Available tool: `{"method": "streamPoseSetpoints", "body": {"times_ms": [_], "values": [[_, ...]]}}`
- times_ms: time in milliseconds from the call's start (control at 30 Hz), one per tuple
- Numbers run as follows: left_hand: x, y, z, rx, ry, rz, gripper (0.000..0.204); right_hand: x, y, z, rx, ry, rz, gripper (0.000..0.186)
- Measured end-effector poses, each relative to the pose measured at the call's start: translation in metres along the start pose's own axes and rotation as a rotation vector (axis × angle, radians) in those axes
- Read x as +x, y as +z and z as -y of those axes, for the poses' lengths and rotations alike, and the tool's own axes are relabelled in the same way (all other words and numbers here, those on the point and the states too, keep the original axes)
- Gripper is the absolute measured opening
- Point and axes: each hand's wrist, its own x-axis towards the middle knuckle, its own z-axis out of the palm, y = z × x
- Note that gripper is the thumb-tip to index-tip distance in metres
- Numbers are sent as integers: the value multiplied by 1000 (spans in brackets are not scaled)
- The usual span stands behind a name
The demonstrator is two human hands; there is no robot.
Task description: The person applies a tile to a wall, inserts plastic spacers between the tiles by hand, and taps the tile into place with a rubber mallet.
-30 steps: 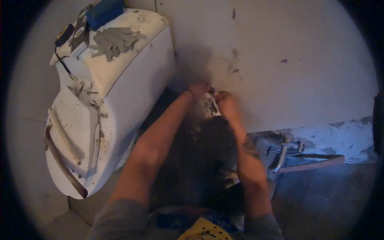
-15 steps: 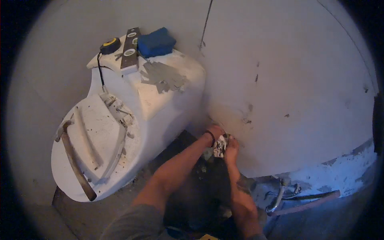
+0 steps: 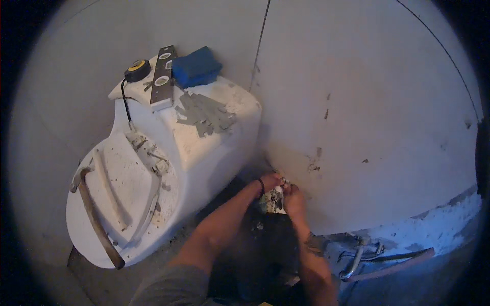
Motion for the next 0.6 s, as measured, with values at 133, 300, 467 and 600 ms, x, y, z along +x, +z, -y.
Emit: {"method": "streamPoseSetpoints", "body": {"times_ms": [133, 300, 467, 600], "values": [[1, -1, -4, 247, 115, -128, 25, -5, 16, 3, 217, -82, -191, 42], [2, -15, -26, 476, 14, -26, 27, -6, 19, 8, 642, -104, -228, 41], [9, -6, -14, 511, -135, -60, 28, -10, 9, 17, 575, -27, -165, 32], [12, 17, 18, -46, 77, -185, 31, -6, 14, 7, 481, -107, -181, 29]]}}
